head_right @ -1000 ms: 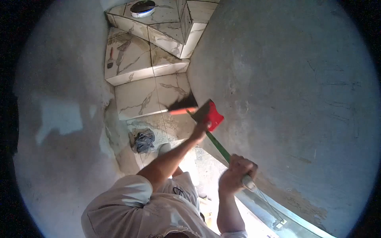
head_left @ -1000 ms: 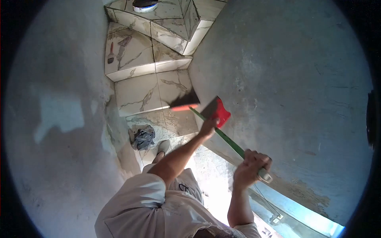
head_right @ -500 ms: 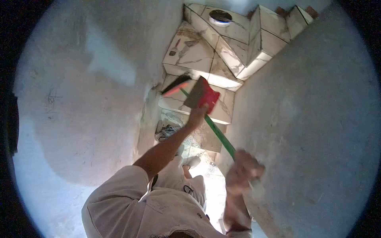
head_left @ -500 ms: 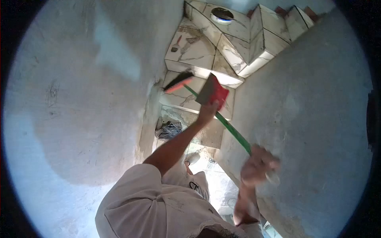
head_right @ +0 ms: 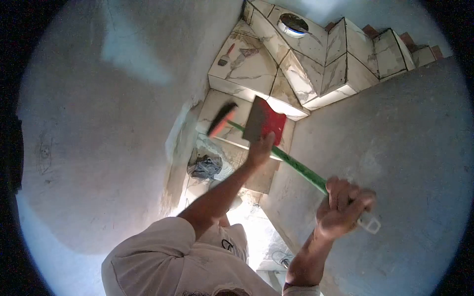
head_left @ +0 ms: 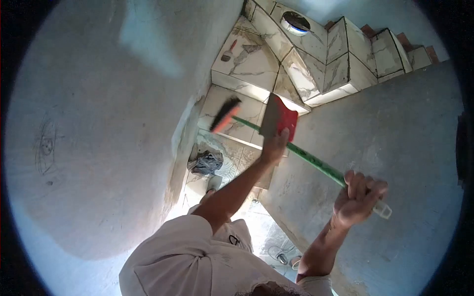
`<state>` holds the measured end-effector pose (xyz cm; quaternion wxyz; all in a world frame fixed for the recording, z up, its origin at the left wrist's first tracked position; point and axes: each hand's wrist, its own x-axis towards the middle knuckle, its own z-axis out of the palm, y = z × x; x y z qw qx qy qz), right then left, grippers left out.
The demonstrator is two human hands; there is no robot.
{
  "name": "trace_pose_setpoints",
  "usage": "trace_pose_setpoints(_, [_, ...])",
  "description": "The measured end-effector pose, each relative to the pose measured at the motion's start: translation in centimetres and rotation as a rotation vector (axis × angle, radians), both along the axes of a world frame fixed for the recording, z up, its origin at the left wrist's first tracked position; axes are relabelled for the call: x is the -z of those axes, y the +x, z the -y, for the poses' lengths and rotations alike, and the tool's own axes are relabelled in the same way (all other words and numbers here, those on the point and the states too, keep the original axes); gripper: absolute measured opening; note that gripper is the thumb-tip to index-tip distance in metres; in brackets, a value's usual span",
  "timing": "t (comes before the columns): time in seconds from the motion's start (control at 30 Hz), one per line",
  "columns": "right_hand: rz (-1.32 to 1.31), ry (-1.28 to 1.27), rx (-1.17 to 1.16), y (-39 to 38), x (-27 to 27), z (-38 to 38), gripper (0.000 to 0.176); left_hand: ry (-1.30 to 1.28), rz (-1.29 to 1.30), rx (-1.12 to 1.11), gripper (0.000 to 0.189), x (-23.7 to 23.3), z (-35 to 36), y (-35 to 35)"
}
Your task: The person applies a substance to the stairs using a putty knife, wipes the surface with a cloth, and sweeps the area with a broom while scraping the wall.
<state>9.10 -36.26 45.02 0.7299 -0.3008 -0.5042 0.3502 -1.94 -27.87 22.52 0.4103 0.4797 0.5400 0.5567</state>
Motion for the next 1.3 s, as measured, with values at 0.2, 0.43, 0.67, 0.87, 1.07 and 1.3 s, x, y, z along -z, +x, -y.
trace_pose_setpoints(0.2, [0.093,-0.21,0.14,-7.0,9.2,-10.2,0.026,0.188,-0.205,0.093,0.04,11.5,-10.2,-8.3])
trace_pose_setpoints(0.43, [-0.108,-0.107,0.07,-2.4,2.0,-10.1,0.027,0.16,-0.107,-0.139,0.044,3.6,-9.5,-2.4])
trace_pose_setpoints(0.67, [-0.029,-0.245,0.255,-4.1,8.8,-14.2,0.028,-0.039,-0.412,0.215,0.037,12.6,-13.7,-5.3])
trace_pose_setpoints(0.87, [-0.015,-0.092,0.121,-2.9,5.9,-11.8,0.029,-0.105,-0.036,0.113,0.039,9.2,-12.2,-4.1])
trace_pose_setpoints(1.07, [-0.134,-0.318,0.221,-3.3,8.4,-13.1,0.03,0.021,0.164,0.279,0.039,13.0,-13.3,-3.0])
trace_pose_setpoints(1.3, [0.132,-0.211,0.437,0.4,0.8,-4.0,0.034,-0.024,0.247,0.368,0.046,0.8,-6.6,3.3])
